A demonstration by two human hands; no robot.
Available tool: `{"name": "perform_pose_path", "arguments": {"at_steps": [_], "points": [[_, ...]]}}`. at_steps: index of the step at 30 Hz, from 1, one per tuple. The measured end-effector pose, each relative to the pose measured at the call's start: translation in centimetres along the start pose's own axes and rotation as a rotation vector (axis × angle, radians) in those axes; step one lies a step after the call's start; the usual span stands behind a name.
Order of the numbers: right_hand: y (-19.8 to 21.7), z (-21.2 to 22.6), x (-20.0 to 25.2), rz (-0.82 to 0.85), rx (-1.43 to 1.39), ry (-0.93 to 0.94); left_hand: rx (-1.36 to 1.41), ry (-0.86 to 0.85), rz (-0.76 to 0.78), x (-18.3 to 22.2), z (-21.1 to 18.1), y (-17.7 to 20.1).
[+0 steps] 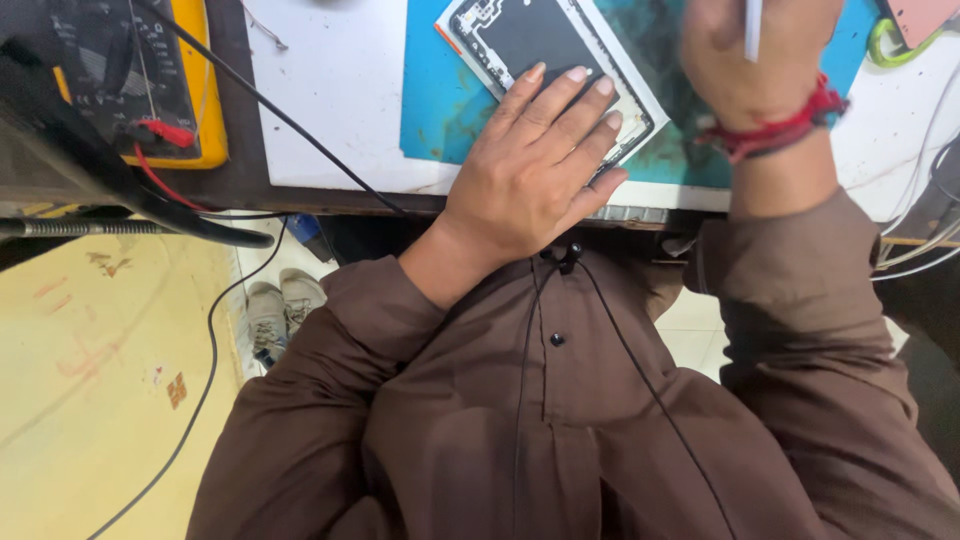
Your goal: The person uses a metal prying tool to separate the screen from the phone frame, then applies heat with a blue hot air gun to soften adhesive. They continue prying and wiping the frame edges with a cloth to remove residue.
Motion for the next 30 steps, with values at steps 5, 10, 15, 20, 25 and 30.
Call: {"name": "perform_pose_path", "arguments": {"at_steps": [5, 10, 15, 20, 25, 30], "points": [[4.9, 2.3, 0.1, -0.029, -0.088, -0.134, -0.009, -0.018, 0.003, -0.2, -0.1, 0.2], [8.4, 4.6, -0.1, 0.054, -0.002, -0.033, 0.007, 0.011, 0.04, -0.5, -0.2, 0.3], [10.7, 5.0, 0.7, 0.126, 0.142, 0.03, 0.011, 0.027, 0.162, -1.5, -0.6, 1.3], [11.0, 5.2, 2.2, 0.018, -0.093, -0.117, -0.035, -0.098, 0.316, -4.1, 0.4, 3.5], [10.6, 7.0, 3.0, -0.135, -0.337, -0.418, -0.049, -0.095, 0.358, -6.0, 1.3, 3.3], [10.3, 8.4, 4.2, -0.23, -0.428, -0.619, -0.191, 0.095, 0.303, -4.9, -0.1, 1.8]]}}
Point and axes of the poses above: each hand's wrist, its own x-axis away from the middle knuckle, its own y-axis out of the back of the hand, z = x × y, the point moved 1 cm from there along -x, towards the middle knuckle, and after that the axes turned 13 degrees about -z, right-handed, at the moved point
